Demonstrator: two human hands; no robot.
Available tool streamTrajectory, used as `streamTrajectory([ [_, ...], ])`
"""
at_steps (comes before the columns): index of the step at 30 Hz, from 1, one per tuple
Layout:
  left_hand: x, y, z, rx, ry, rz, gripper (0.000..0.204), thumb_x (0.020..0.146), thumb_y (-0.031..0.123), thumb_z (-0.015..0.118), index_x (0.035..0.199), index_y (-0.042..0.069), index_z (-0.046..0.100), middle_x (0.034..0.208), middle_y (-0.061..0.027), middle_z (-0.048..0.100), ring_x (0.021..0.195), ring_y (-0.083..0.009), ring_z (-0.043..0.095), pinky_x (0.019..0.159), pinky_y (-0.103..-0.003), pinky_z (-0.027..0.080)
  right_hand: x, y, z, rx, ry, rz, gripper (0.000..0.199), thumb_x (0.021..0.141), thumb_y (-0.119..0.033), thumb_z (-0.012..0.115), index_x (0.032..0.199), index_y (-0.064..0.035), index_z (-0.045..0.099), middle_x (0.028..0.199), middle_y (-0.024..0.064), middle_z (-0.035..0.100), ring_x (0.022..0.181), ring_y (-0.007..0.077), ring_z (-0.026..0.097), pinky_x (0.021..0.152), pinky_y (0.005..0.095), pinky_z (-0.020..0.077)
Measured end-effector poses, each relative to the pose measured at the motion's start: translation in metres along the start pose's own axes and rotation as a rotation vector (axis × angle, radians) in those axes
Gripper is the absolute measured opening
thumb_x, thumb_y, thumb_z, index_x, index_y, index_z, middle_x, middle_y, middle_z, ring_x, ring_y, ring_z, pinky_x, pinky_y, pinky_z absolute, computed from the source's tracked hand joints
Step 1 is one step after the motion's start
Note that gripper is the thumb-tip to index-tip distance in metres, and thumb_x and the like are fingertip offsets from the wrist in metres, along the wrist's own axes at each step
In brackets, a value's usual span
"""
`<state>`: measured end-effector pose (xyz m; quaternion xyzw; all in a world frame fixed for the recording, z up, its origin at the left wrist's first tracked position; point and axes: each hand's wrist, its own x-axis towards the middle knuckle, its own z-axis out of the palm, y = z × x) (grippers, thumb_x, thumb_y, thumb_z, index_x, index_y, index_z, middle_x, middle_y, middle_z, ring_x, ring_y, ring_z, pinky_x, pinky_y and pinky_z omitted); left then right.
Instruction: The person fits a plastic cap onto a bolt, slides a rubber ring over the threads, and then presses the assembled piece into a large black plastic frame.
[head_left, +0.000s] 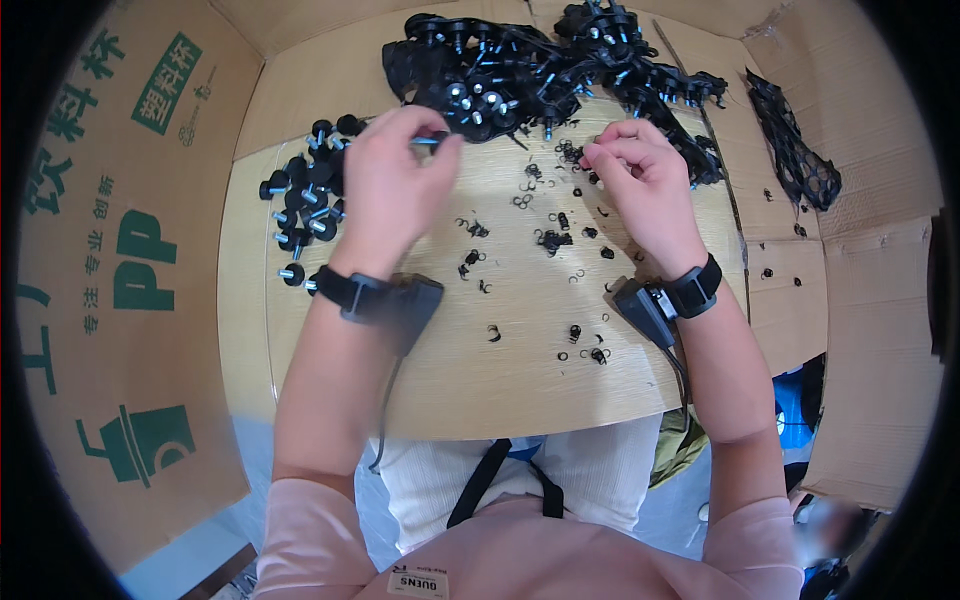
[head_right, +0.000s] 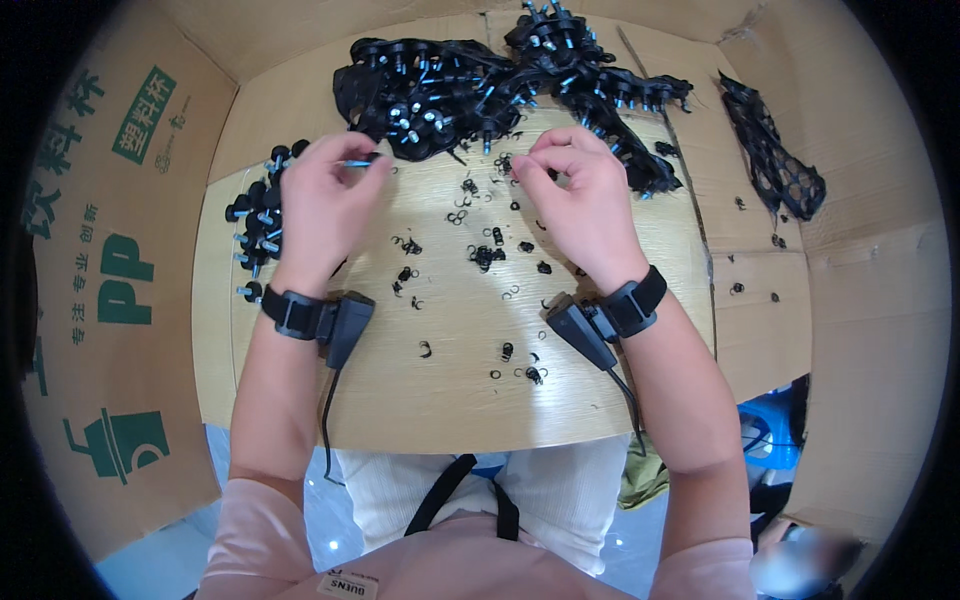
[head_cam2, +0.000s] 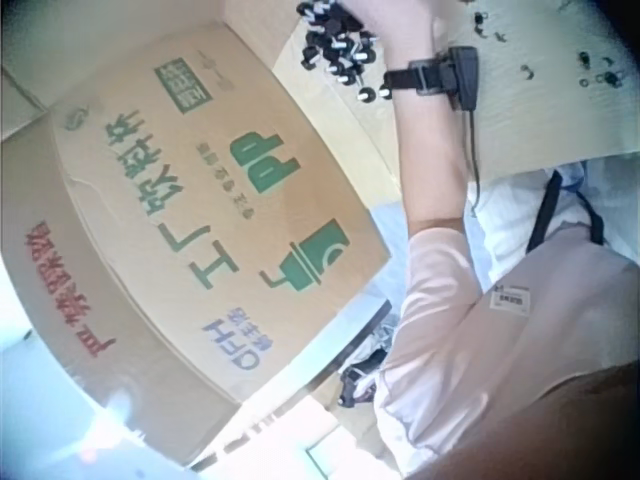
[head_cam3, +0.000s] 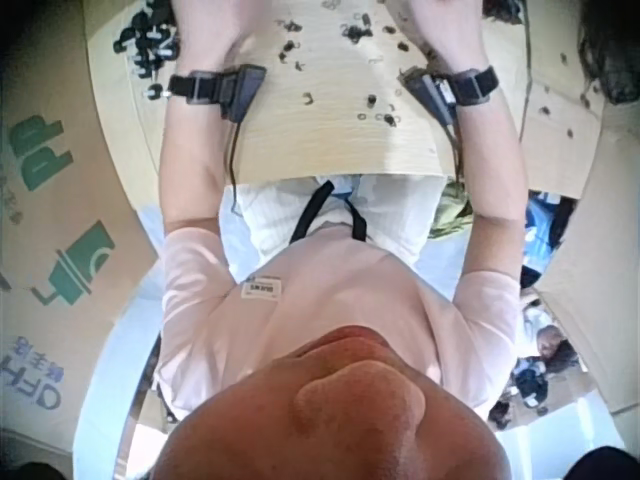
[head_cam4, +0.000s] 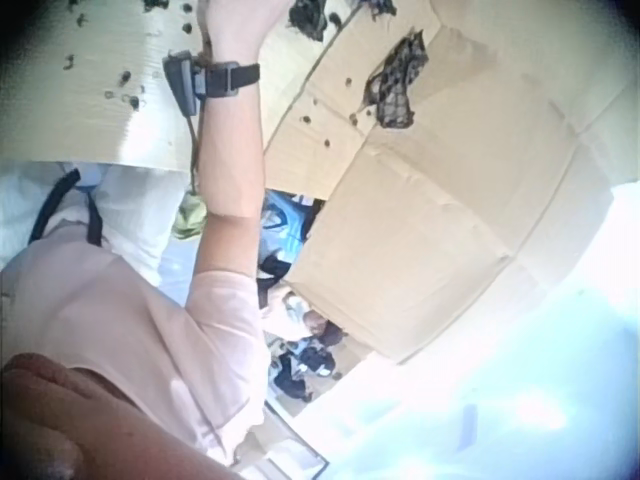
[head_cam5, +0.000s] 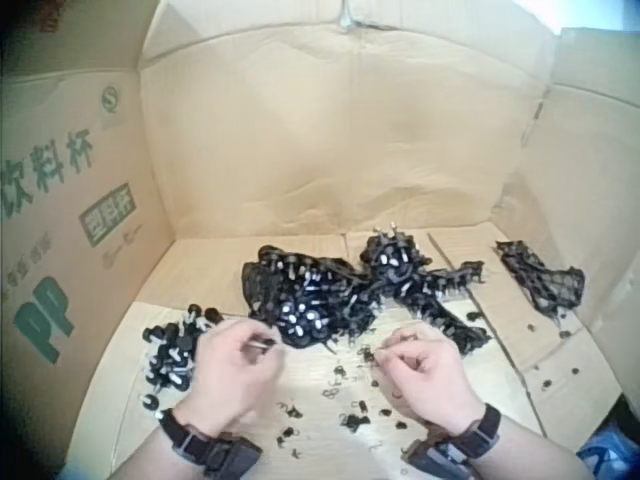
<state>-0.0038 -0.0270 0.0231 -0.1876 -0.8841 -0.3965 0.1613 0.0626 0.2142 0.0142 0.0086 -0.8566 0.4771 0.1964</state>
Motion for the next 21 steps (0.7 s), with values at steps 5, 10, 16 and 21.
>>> streamTrajectory([
  [5, 0.014, -0.022, -0.037, 0.361, 0.263, -0.088, 0.025, 0.080, 0.023, 0.076, 0.090, 0.001, 0.068, 0.078, -0.0082, 0.066, 0.072, -0.0182, 0.063, 0.067, -0.031, 0.050, 0.003, 0.000, -0.005, -0.183, 0.031, 0.032, 0.014, 0.078, -0.015, 0.075, 0.081, -0.0031, 0.067, 0.086, 0.0066, 0.056, 0.073, 0.0179, 0.055, 0.067, 0.0302, 0.0460],
  [10, 0.015, -0.041, -0.047, 0.607, 0.162, -0.185, 0.020, 0.082, 0.023, 0.072, 0.090, 0.005, 0.070, 0.081, -0.0107, 0.065, 0.072, -0.0241, 0.063, 0.067, -0.035, 0.049, 0.002, 0.008, 0.002, -0.084, -0.042, 0.048, 0.014, 0.080, -0.014, 0.073, 0.083, -0.0031, 0.064, 0.085, 0.0048, 0.055, 0.068, 0.0147, 0.051, 0.063, 0.0289, 0.0448],
  [16, 0.015, -0.034, -0.033, 0.682, 0.337, 0.196, 0.012, 0.085, 0.015, 0.066, 0.091, 0.005, 0.070, 0.093, -0.0101, 0.066, 0.080, -0.0260, 0.063, 0.071, -0.035, 0.049, 0.003, 0.008, 0.005, -0.039, -0.065, 0.029, 0.012, 0.082, -0.013, 0.070, 0.086, -0.0025, 0.066, 0.086, 0.0048, 0.056, 0.067, 0.0140, 0.052, 0.063, 0.0281, 0.0448],
  [21, 0.013, 0.003, -0.012, -0.104, -0.234, 0.265, 0.019, 0.088, 0.005, 0.063, 0.106, 0.002, 0.068, 0.105, -0.0091, 0.066, 0.084, -0.0182, 0.064, 0.072, -0.027, 0.050, 0.003, 0.006, 0.005, -0.076, -0.114, 0.019, 0.010, 0.082, -0.012, 0.068, 0.086, -0.0023, 0.066, 0.086, 0.0056, 0.057, 0.067, 0.0140, 0.052, 0.063, 0.0284, 0.0452],
])
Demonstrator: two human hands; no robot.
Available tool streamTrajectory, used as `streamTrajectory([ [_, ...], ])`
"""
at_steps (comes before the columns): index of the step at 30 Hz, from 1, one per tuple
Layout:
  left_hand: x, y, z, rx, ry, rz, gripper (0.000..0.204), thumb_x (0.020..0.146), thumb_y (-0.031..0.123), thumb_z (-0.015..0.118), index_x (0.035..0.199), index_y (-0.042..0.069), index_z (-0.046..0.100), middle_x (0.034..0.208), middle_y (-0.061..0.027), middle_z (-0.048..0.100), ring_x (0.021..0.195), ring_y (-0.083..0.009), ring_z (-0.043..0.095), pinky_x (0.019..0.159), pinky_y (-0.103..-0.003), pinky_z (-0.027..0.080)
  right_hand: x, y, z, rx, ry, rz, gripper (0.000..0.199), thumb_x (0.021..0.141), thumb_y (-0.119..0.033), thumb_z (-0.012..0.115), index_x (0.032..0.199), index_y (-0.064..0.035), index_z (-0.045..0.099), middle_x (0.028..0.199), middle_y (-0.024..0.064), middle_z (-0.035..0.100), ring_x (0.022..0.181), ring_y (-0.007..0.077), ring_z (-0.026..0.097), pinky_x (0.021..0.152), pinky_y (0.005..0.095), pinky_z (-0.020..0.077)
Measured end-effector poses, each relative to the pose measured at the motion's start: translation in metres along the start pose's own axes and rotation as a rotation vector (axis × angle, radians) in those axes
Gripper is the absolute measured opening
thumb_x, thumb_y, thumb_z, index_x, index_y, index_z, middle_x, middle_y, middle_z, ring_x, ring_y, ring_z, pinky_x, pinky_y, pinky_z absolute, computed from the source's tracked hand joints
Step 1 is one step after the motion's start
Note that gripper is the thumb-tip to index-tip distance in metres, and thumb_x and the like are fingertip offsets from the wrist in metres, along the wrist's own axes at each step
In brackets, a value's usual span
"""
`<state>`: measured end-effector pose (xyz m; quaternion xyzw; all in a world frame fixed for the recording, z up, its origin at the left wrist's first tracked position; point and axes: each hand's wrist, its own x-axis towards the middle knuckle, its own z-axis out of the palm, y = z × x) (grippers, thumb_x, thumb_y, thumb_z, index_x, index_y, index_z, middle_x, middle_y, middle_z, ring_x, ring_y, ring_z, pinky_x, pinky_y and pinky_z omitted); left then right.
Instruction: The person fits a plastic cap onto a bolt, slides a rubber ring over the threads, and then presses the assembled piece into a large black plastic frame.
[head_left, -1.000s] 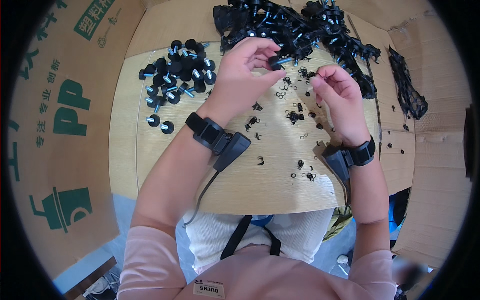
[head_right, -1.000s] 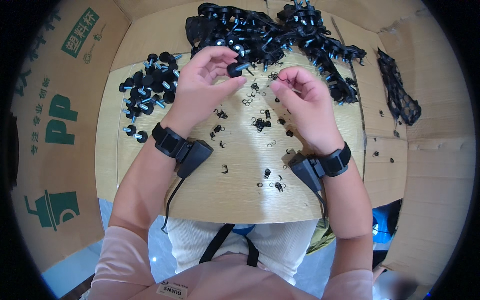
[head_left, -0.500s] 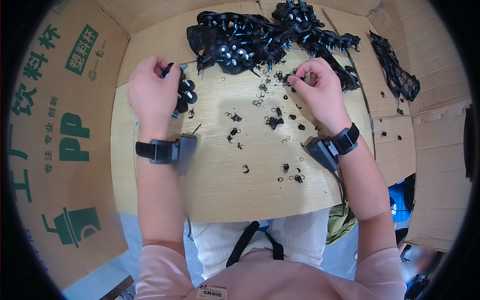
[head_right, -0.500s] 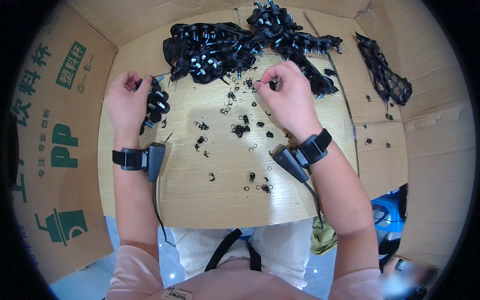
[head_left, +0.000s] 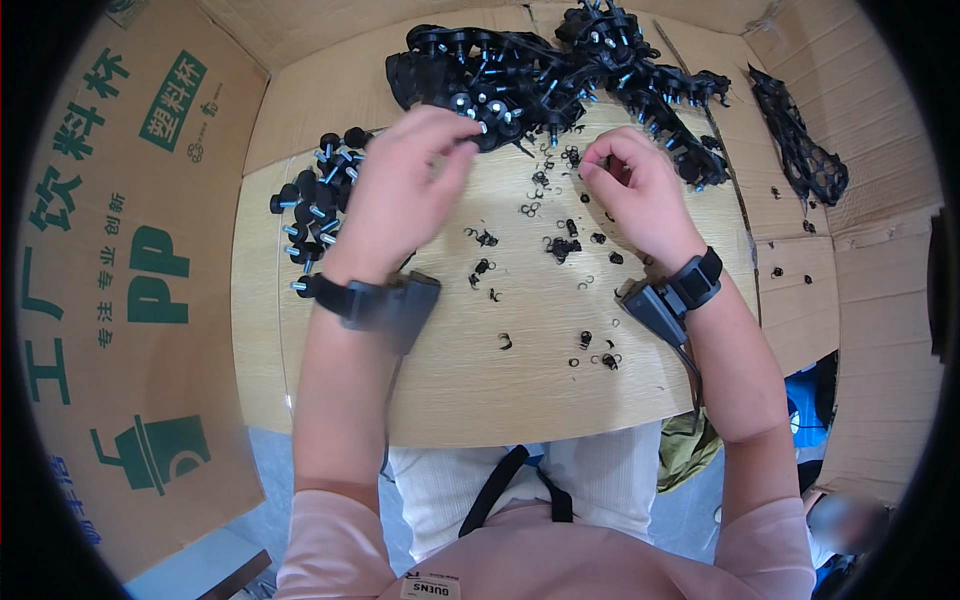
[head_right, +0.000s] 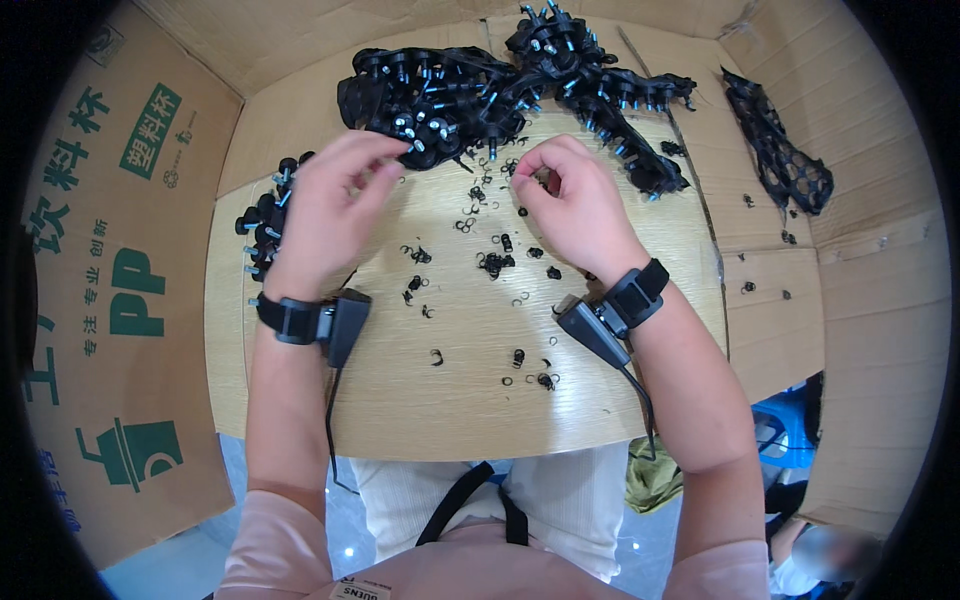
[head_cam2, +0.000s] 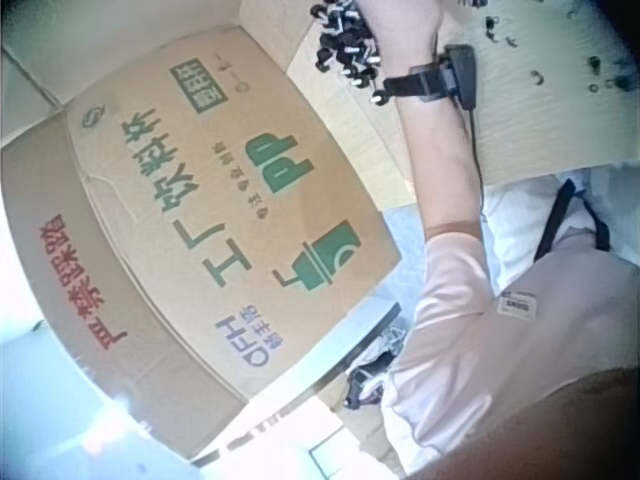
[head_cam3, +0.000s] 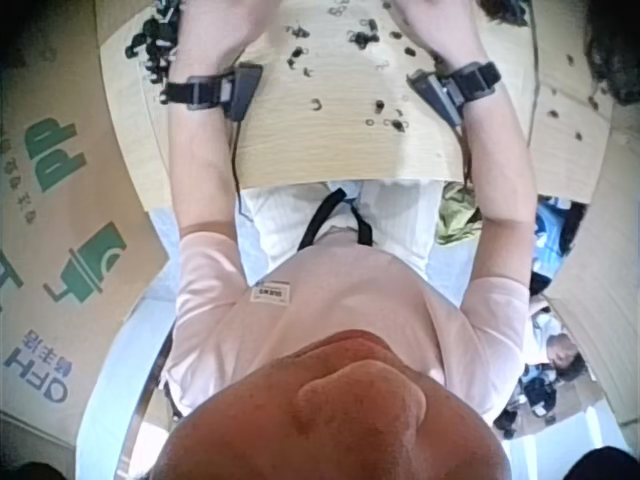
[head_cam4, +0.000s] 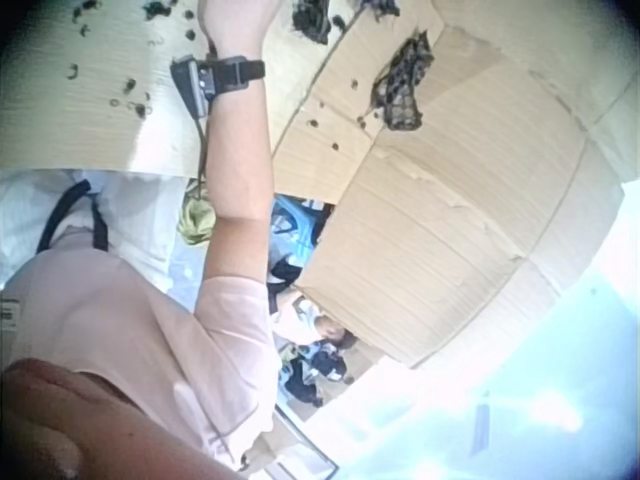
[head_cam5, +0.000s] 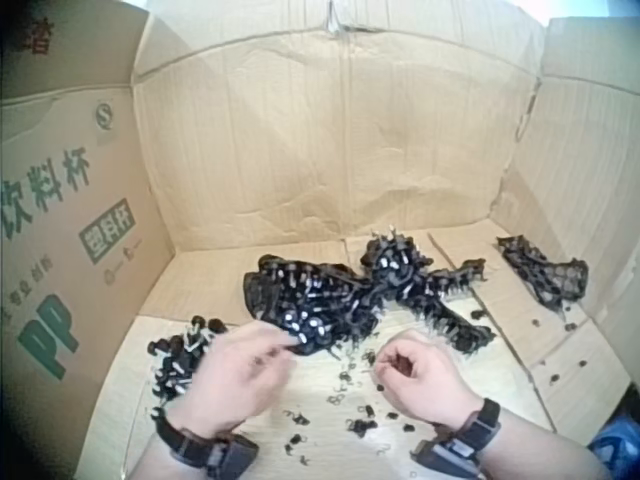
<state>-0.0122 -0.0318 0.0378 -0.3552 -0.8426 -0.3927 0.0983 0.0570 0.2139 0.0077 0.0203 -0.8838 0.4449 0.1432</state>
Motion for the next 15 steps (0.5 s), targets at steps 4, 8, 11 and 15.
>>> streamTrajectory([
  [4, -0.001, -0.005, 0.027, 0.034, 0.039, 0.016, 0.026, 0.088, 0.005, 0.064, 0.114, 0.002, 0.066, 0.116, -0.0107, 0.062, 0.083, -0.0170, 0.064, 0.071, -0.026, 0.051, 0.001, 0.001, 0.002, 0.020, -0.043, -0.017, 0.010, 0.081, -0.010, 0.066, 0.086, -0.0019, 0.066, 0.088, 0.0077, 0.060, 0.070, 0.0180, 0.056, 0.065, 0.0294, 0.0463],
  [8, 0.001, -0.017, 0.033, 0.067, 0.077, -0.092, 0.031, 0.086, 0.006, 0.068, 0.116, 0.002, 0.065, 0.115, -0.0125, 0.060, 0.077, -0.0168, 0.062, 0.069, -0.026, 0.052, 0.000, 0.000, 0.004, 0.000, -0.071, -0.064, 0.010, 0.081, -0.010, 0.066, 0.087, -0.0021, 0.066, 0.089, 0.0088, 0.061, 0.075, 0.0221, 0.060, 0.066, 0.0309, 0.0472],
  [11, 0.004, -0.015, 0.033, 0.066, 0.055, -0.122, 0.021, 0.085, 0.006, 0.069, 0.105, 0.000, 0.066, 0.102, -0.0111, 0.063, 0.072, -0.0163, 0.059, 0.066, -0.027, 0.051, 0.001, -0.001, 0.004, 0.001, -0.107, -0.003, 0.010, 0.081, -0.010, 0.066, 0.087, -0.0021, 0.066, 0.088, 0.0087, 0.062, 0.075, 0.0217, 0.060, 0.066, 0.0310, 0.0471],
  [15, 0.005, -0.019, 0.038, 0.052, 0.109, -0.110, 0.014, 0.085, 0.007, 0.070, 0.092, -0.002, 0.061, 0.080, -0.0086, 0.061, 0.066, -0.0157, 0.058, 0.061, -0.027, 0.048, 0.001, 0.000, 0.006, 0.001, -0.114, -0.032, 0.010, 0.082, -0.010, 0.066, 0.087, -0.0019, 0.066, 0.086, 0.0085, 0.061, 0.072, 0.0202, 0.059, 0.065, 0.0301, 0.0467],
])
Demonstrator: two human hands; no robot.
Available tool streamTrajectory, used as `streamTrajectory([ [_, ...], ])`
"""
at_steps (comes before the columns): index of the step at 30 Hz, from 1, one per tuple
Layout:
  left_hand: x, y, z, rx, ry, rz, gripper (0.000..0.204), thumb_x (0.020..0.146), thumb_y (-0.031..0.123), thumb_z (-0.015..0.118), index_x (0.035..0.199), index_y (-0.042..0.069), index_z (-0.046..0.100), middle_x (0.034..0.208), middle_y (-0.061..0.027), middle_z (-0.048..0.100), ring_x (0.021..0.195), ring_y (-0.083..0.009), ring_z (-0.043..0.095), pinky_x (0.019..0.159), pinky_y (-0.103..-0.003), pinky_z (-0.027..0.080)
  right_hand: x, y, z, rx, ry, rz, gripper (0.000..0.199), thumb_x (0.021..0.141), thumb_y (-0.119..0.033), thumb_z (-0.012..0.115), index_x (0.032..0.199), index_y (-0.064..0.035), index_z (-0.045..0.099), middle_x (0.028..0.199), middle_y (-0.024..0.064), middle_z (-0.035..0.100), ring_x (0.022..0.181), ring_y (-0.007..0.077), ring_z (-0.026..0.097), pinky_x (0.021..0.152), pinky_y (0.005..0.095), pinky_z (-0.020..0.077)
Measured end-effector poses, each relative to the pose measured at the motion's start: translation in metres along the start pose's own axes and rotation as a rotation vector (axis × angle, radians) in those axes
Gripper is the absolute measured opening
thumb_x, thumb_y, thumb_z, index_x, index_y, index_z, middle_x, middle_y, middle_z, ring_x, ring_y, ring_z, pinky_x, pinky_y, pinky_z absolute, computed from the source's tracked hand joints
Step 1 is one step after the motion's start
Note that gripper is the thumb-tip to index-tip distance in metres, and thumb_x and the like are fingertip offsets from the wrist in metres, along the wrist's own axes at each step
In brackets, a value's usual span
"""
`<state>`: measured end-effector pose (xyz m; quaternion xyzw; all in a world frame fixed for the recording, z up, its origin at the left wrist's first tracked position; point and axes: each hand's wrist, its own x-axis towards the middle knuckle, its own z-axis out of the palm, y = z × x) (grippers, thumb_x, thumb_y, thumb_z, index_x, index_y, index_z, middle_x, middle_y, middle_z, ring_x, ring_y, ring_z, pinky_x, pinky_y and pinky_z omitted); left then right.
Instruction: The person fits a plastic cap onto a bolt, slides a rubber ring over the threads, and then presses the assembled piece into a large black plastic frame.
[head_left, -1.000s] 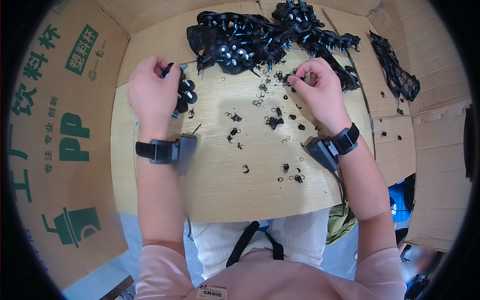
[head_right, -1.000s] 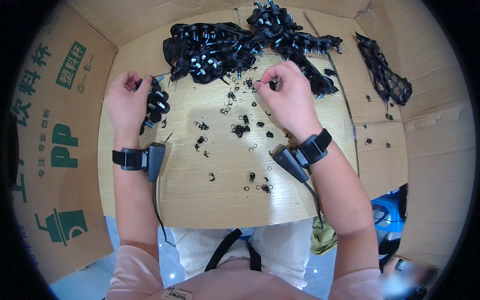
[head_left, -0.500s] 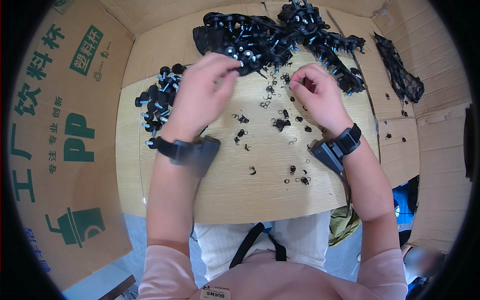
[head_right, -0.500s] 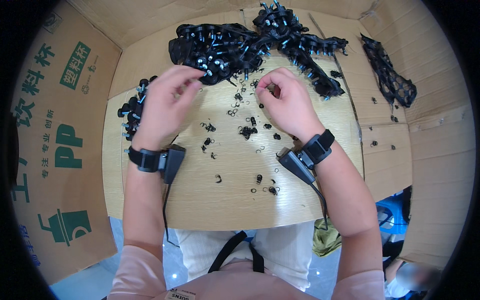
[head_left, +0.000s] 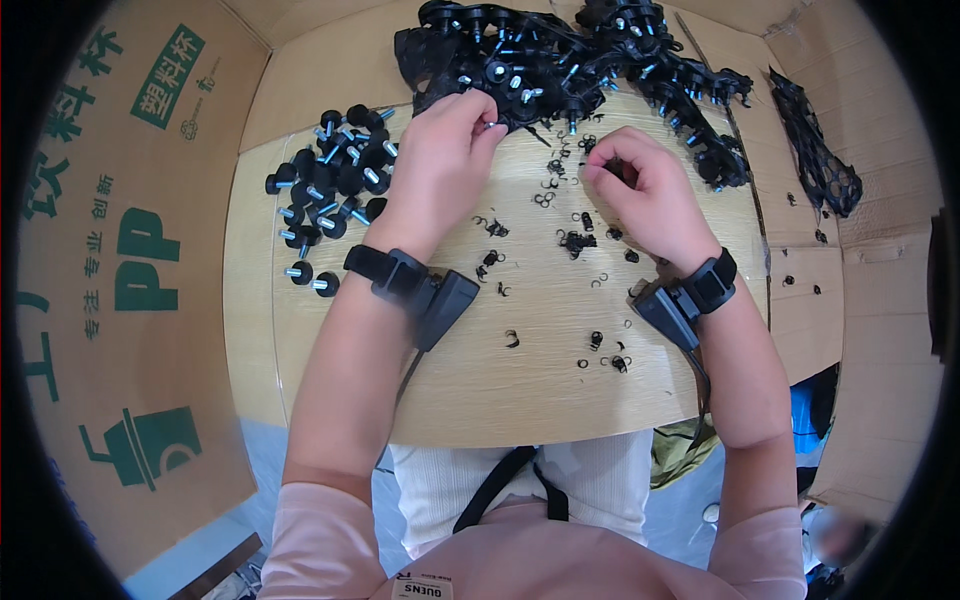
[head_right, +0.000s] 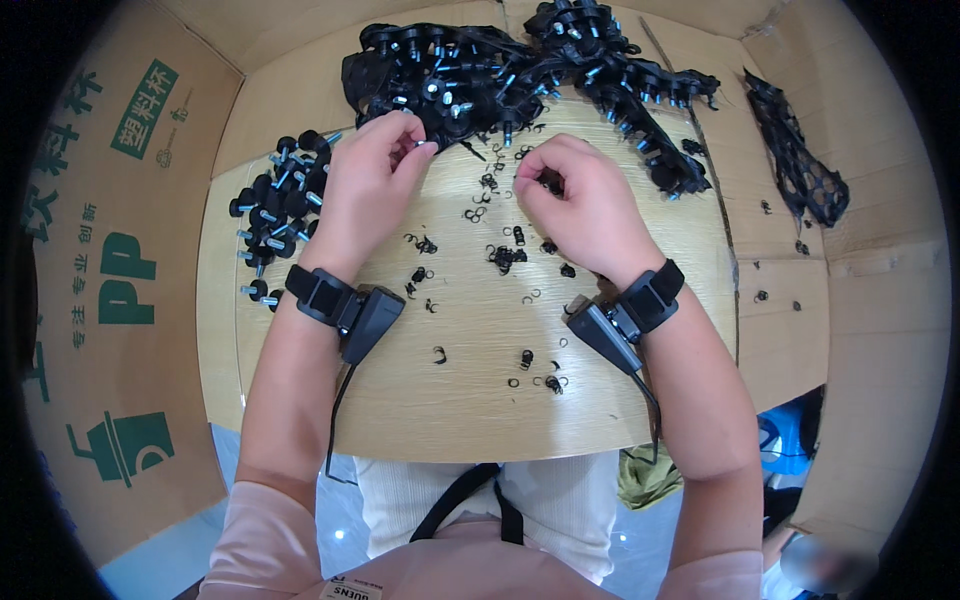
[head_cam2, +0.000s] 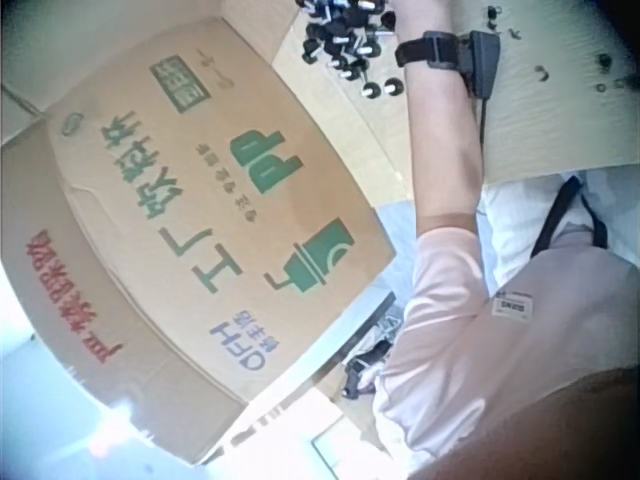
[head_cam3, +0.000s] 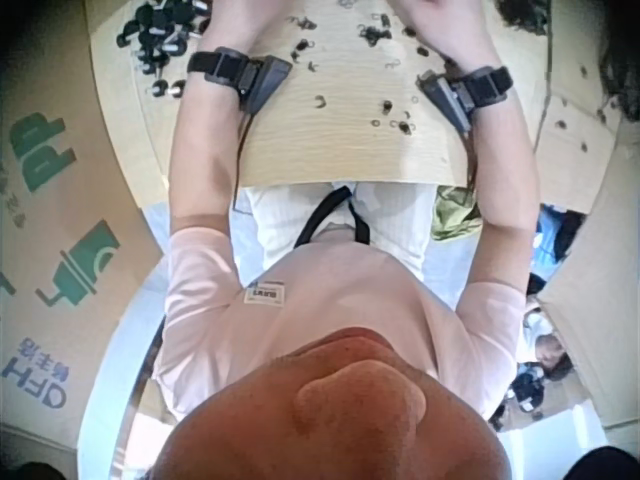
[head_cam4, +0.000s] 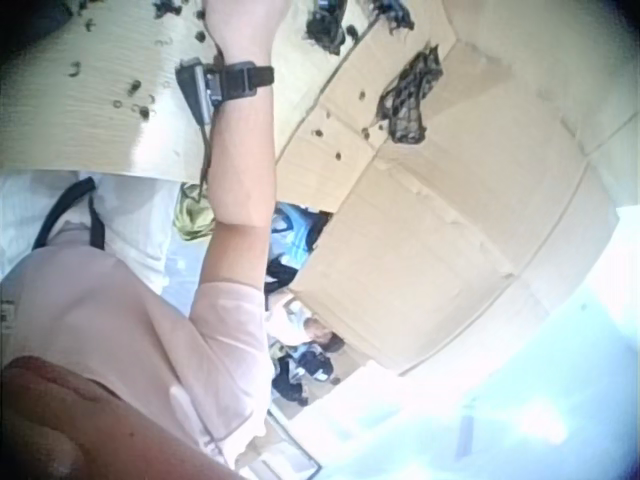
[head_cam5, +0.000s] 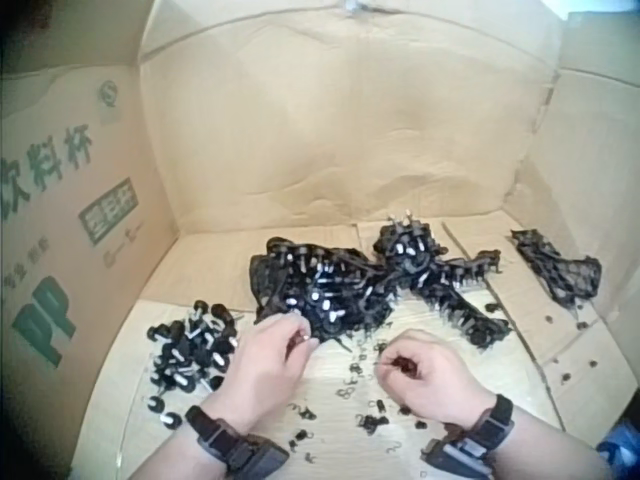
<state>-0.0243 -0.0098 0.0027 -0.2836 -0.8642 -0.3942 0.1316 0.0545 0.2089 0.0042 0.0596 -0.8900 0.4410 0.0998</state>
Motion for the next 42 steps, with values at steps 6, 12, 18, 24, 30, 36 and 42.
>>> streamTrajectory([
  [6, -0.005, 0.006, -0.001, -0.113, 0.075, -0.007, 0.013, 0.084, 0.006, 0.072, 0.087, -0.001, 0.062, 0.075, -0.0074, 0.063, 0.065, -0.0136, 0.060, 0.060, -0.026, 0.049, -0.002, -0.003, 0.002, 0.132, 0.017, 0.086, 0.013, 0.085, -0.009, 0.067, 0.097, -0.0037, 0.066, 0.084, 0.0019, 0.059, 0.068, 0.0098, 0.052, 0.062, 0.0236, 0.0440],
  [12, -0.014, 0.024, -0.005, -0.224, -0.023, 0.193, 0.011, 0.084, 0.005, 0.072, 0.088, 0.001, 0.063, 0.077, -0.0061, 0.064, 0.066, -0.0120, 0.062, 0.059, -0.024, 0.050, -0.003, -0.020, 0.004, 0.301, -0.038, -0.072, 0.047, 0.081, -0.004, 0.072, 0.126, -0.0141, 0.062, 0.087, -0.0001, 0.054, 0.065, 0.0082, 0.048, 0.060, 0.0222, 0.0428],
  [18, -0.020, 0.032, 0.000, -0.386, -0.124, 0.197, 0.012, 0.082, 0.002, 0.072, 0.092, 0.002, 0.065, 0.079, -0.0059, 0.063, 0.064, -0.0115, 0.060, 0.058, -0.023, 0.049, -0.003, -0.013, -0.007, 0.089, -0.051, -0.194, 0.042, 0.076, -0.005, 0.077, 0.116, -0.0106, 0.068, 0.079, 0.0017, 0.052, 0.065, 0.0111, 0.049, 0.058, 0.0255, 0.0432],
  [24, -0.018, 0.033, 0.007, -0.279, -0.056, 0.233, 0.010, 0.087, 0.002, 0.068, 0.097, 0.001, 0.069, 0.079, -0.0060, 0.064, 0.065, -0.0101, 0.061, 0.059, -0.023, 0.050, -0.003, -0.010, -0.004, 0.074, -0.035, -0.130, 0.037, 0.075, -0.005, 0.077, 0.111, -0.0058, 0.070, 0.076, 0.0043, 0.056, 0.066, 0.0133, 0.053, 0.060, 0.0264, 0.0465],
  [30, -0.019, 0.037, 0.005, -0.461, -0.087, 0.009, 0.009, 0.091, 0.005, 0.065, 0.094, -0.002, 0.069, 0.083, -0.0062, 0.065, 0.067, -0.0106, 0.065, 0.059, -0.022, 0.054, 0.004, -0.016, 0.001, -0.064, 0.048, -0.202, 0.030, 0.073, -0.006, 0.075, 0.103, -0.0041, 0.071, 0.071, 0.0091, 0.060, 0.061, 0.0190, 0.058, 0.057, 0.0302, 0.0477],
  [36, -0.019, 0.040, 0.012, -0.705, 0.030, -0.148, 0.011, 0.091, 0.005, 0.065, 0.095, -0.004, 0.068, 0.082, -0.0062, 0.066, 0.068, -0.0103, 0.067, 0.059, -0.022, 0.055, 0.008, -0.023, 0.002, -0.116, 0.103, -0.260, 0.021, 0.073, -0.008, 0.073, 0.093, -0.0024, 0.070, 0.069, 0.0100, 0.060, 0.058, 0.0230, 0.058, 0.055, 0.0326, 0.0475],
  [42, -0.020, 0.039, 0.014, -0.825, 0.072, -0.239, 0.013, 0.092, 0.007, 0.065, 0.098, -0.004, 0.067, 0.082, -0.0064, 0.068, 0.067, -0.0102, 0.066, 0.060, -0.023, 0.055, 0.008, -0.023, 0.003, -0.170, 0.081, -0.354, 0.016, 0.075, -0.008, 0.070, 0.090, -0.0025, 0.067, 0.073, 0.0108, 0.061, 0.063, 0.0278, 0.060, 0.057, 0.0355, 0.0486],
])
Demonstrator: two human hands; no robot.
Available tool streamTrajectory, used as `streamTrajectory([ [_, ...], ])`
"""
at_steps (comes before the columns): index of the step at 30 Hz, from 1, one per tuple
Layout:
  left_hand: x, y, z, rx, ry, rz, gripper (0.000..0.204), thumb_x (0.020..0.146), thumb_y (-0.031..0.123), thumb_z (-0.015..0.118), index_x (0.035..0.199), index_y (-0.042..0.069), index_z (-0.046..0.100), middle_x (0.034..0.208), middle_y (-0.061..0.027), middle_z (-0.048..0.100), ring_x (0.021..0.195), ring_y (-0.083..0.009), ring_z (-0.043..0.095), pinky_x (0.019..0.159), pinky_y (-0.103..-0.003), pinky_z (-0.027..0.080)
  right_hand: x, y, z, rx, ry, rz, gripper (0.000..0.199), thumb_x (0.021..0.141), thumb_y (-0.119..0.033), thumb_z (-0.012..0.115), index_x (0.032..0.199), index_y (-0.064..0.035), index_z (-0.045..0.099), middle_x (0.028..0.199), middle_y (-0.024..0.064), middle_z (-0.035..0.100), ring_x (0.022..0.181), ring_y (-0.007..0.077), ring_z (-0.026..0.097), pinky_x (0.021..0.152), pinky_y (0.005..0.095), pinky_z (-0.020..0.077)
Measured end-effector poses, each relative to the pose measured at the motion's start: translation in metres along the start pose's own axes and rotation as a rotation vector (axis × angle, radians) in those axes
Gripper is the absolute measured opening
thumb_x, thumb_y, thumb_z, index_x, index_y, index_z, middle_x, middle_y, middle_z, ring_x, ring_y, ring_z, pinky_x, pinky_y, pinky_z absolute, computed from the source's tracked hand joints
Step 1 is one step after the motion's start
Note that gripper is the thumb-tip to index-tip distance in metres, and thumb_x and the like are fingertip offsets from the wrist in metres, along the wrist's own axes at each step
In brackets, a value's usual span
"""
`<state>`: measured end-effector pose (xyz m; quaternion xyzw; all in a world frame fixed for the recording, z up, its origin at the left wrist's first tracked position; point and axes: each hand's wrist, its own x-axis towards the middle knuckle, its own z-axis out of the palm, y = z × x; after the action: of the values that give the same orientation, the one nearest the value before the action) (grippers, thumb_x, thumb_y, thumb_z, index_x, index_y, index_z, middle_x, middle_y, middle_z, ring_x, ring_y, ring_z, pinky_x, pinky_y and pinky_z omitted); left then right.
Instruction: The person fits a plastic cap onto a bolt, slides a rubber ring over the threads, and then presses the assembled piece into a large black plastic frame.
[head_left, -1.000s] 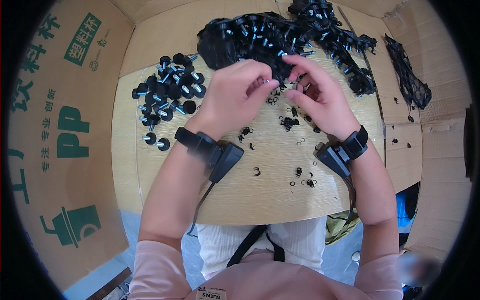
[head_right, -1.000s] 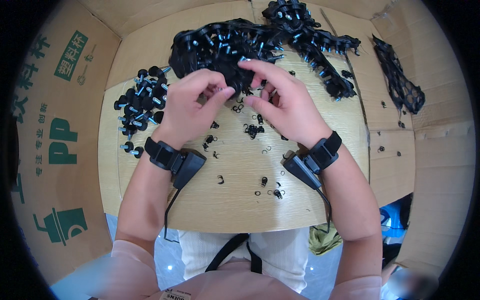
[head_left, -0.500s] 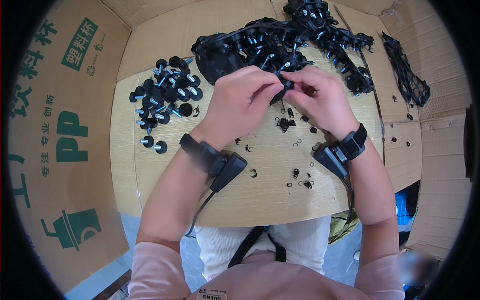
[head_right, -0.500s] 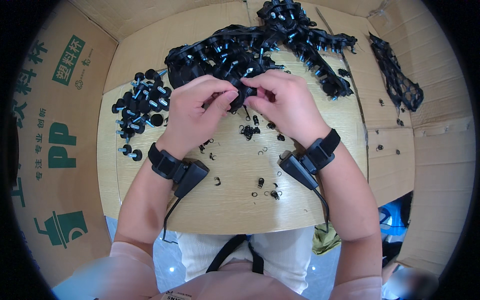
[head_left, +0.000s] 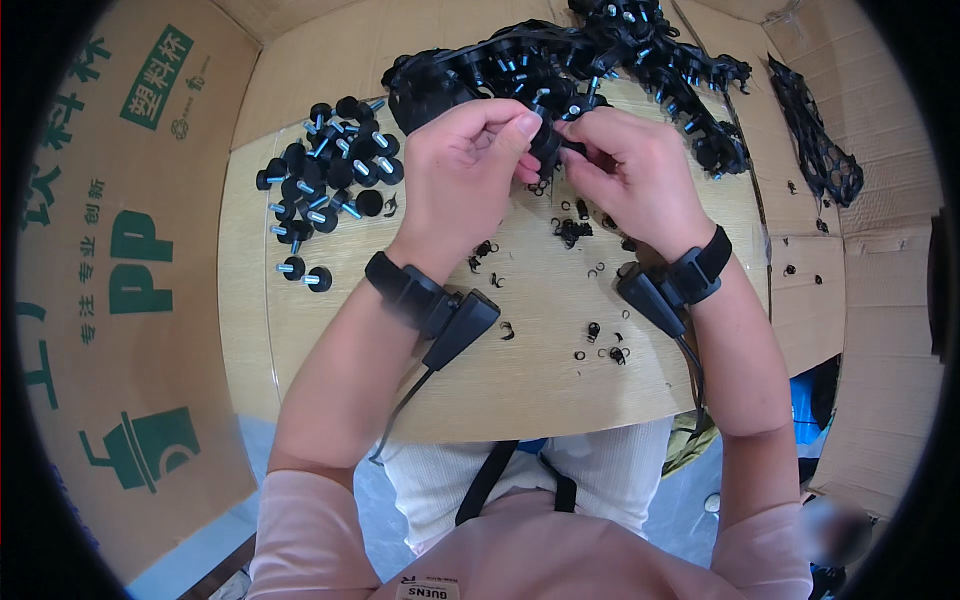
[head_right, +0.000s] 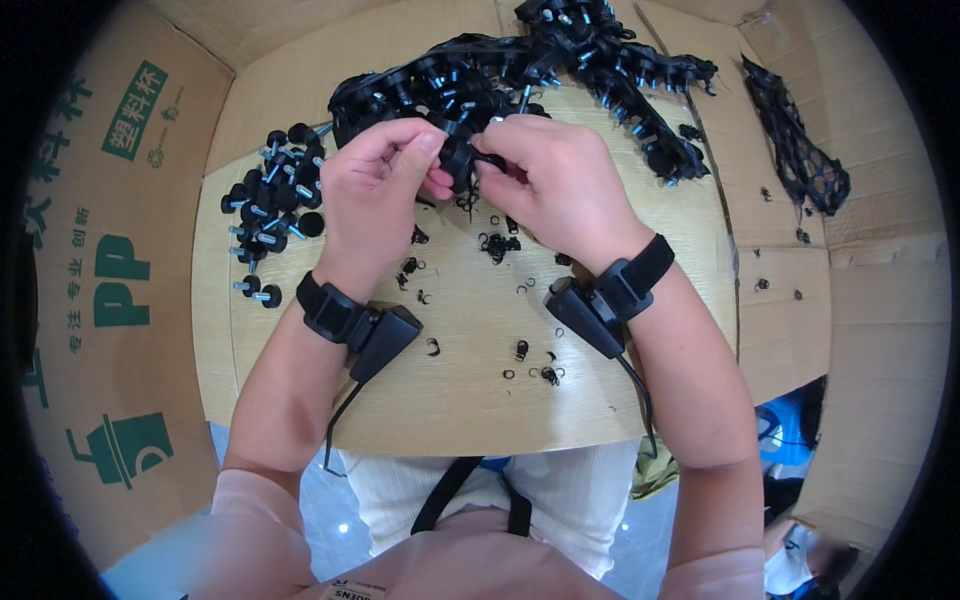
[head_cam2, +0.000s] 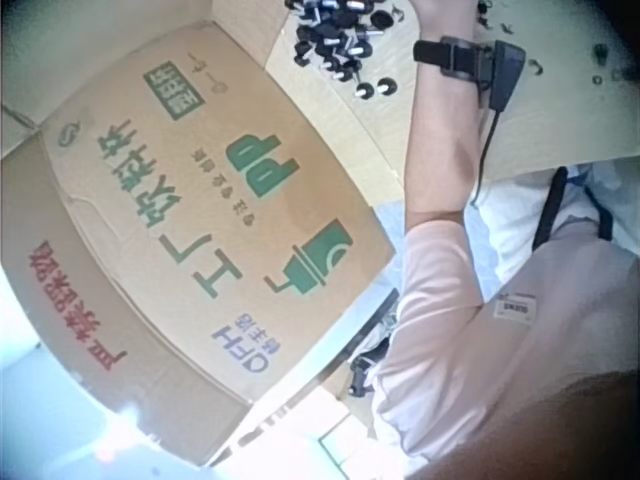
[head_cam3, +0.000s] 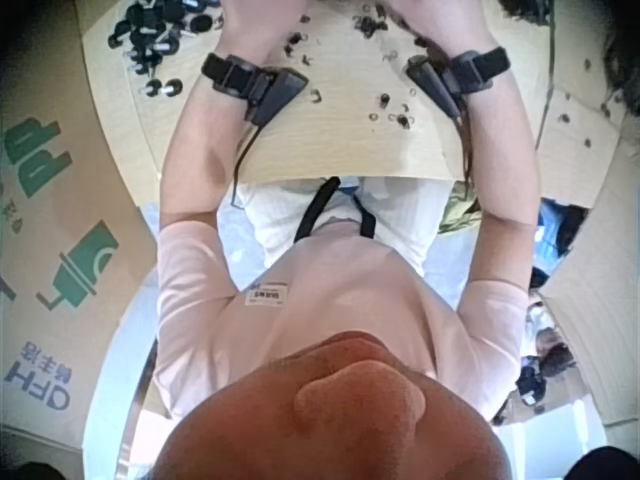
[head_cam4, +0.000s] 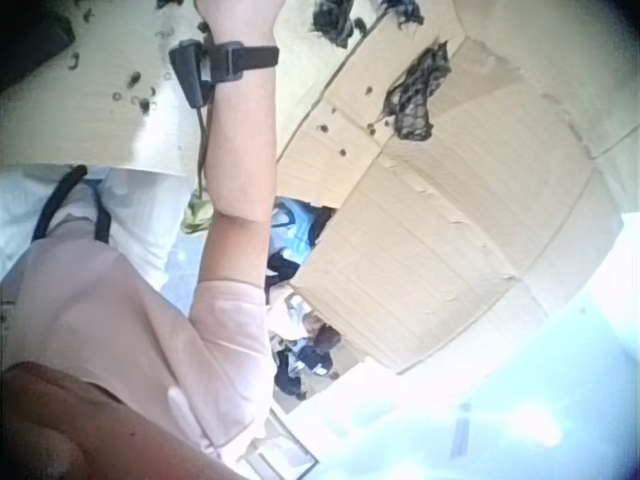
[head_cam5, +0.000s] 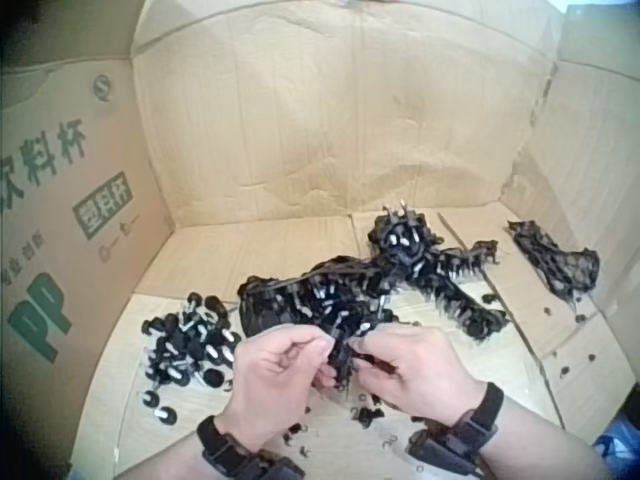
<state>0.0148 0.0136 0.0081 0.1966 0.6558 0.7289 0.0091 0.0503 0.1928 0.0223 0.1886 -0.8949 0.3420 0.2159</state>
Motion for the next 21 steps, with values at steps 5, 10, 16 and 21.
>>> streamTrajectory([
  [5, -0.001, 0.002, 0.001, 0.006, 0.005, -0.002, 0.016, 0.095, 0.010, 0.062, 0.101, -0.004, 0.067, 0.081, -0.0057, 0.066, 0.066, -0.0100, 0.063, 0.059, -0.023, 0.054, 0.002, -0.002, -0.003, -0.049, -0.012, -0.099, 0.014, 0.077, -0.008, 0.068, 0.088, -0.0030, 0.063, 0.074, 0.0107, 0.060, 0.069, 0.0301, 0.060, 0.060, 0.0377, 0.0488],
  [10, -0.001, 0.004, 0.004, 0.009, 0.069, -0.059, 0.016, 0.095, 0.012, 0.063, 0.100, -0.003, 0.068, 0.080, -0.0042, 0.066, 0.064, -0.0084, 0.061, 0.056, -0.022, 0.051, 0.002, -0.001, -0.003, -0.099, -0.064, -0.166, 0.012, 0.076, -0.007, 0.066, 0.077, -0.0054, 0.054, 0.073, 0.0087, 0.056, 0.070, 0.0299, 0.059, 0.059, 0.0394, 0.0477],
  [16, -0.001, 0.004, 0.006, 0.061, 0.106, -0.083, 0.016, 0.094, 0.013, 0.065, 0.098, -0.001, 0.069, 0.076, -0.0046, 0.067, 0.062, -0.0087, 0.061, 0.058, -0.022, 0.053, 0.002, 0.002, -0.001, -0.143, -0.066, -0.212, 0.014, 0.075, -0.007, 0.065, 0.077, -0.0060, 0.051, 0.074, 0.0079, 0.054, 0.072, 0.0299, 0.059, 0.060, 0.0400, 0.0479],
  [21, 0.023, 0.000, -0.028, -0.117, 0.292, 0.056, 0.018, 0.096, 0.014, 0.060, 0.096, -0.003, 0.067, 0.079, -0.0072, 0.068, 0.065, -0.0118, 0.065, 0.064, -0.025, 0.055, -0.003, 0.012, -0.003, -0.125, -0.142, -0.241, 0.011, 0.075, -0.008, 0.066, 0.081, -0.0059, 0.056, 0.077, 0.0083, 0.058, 0.074, 0.0300, 0.061, 0.061, 0.0394, 0.0493],
])
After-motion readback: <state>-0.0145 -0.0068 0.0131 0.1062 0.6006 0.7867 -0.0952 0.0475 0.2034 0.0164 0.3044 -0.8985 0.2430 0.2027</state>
